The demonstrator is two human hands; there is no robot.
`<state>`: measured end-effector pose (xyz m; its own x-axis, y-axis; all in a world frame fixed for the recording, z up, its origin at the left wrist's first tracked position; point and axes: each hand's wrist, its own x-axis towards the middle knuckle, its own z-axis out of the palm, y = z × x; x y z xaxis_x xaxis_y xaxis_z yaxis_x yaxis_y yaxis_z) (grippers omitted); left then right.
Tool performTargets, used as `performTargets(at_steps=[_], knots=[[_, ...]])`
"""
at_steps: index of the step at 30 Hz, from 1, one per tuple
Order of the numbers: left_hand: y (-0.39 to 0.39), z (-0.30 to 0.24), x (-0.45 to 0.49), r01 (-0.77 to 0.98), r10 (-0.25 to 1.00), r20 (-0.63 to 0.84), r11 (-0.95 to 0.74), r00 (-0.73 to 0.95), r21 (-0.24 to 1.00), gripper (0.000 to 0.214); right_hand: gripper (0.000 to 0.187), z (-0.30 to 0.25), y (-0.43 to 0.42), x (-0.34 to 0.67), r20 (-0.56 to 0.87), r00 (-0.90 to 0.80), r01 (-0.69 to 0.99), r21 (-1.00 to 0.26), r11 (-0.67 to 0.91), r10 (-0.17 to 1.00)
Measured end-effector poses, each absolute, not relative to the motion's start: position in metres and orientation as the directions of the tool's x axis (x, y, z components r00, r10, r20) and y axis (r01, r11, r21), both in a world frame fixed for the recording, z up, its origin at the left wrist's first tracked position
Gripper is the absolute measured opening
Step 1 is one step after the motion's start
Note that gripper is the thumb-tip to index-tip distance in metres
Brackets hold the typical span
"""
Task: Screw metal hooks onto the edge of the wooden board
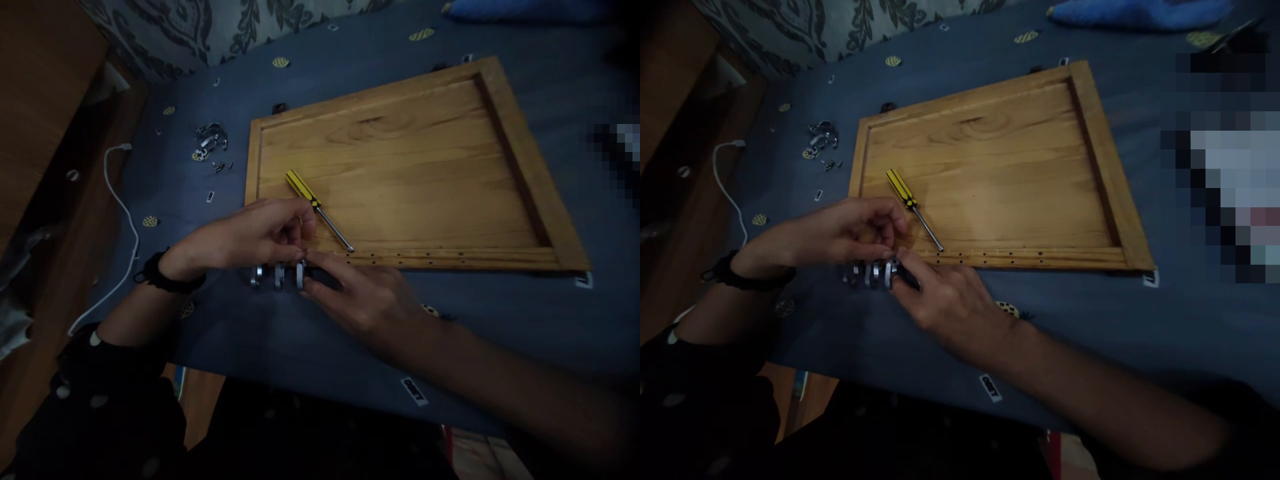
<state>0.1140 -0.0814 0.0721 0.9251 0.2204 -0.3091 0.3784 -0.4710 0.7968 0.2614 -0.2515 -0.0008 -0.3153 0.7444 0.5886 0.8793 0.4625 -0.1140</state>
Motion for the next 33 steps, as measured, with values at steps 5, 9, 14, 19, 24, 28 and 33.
performTargets(at_steps=[5,9,14,19,24,28,33], knots=[[-0.092,0.08,0.095,0.321,0.324,-0.167,-0.511,0.931,0.798,0.019,0.021,-0.001,-0.252,0.262,0.561,-0.328,0.892,-0.082,0.445,0.76],[-0.114,0.074,0.073,0.27,0.393,-0.025,-0.584,0.919,0.765,0.045,0.026,-0.002,-0.252,0.261,0.556,-0.322,0.898,-0.076,0.433,0.766],[-0.129,0.052,0.06,0.259,0.422,0.097,-0.705,0.901,0.661,0.07,0.026,0.0,-0.253,0.261,0.559,-0.316,0.893,-0.099,0.44,0.767],[-0.134,0.044,0.063,0.277,0.432,0.155,-0.773,0.888,0.571,0.067,0.027,0.0,-0.251,0.262,0.566,-0.333,0.878,-0.105,0.467,0.754],[-0.138,0.042,0.063,0.282,0.439,0.194,-0.799,0.877,0.531,0.066,0.033,0.002,-0.25,0.26,0.6,-0.319,0.879,-0.101,0.465,0.734],[-0.141,0.038,0.06,0.283,0.418,0.224,-0.841,0.88,0.46,0.061,0.03,0.002,-0.25,0.261,0.598,-0.32,0.879,-0.101,0.465,0.735],[-0.147,0.038,0.049,0.231,0.305,0.28,-0.935,0.91,0.268,0.045,0.031,-0.001,-0.251,0.263,0.54,-0.341,0.885,-0.091,0.456,0.769]])
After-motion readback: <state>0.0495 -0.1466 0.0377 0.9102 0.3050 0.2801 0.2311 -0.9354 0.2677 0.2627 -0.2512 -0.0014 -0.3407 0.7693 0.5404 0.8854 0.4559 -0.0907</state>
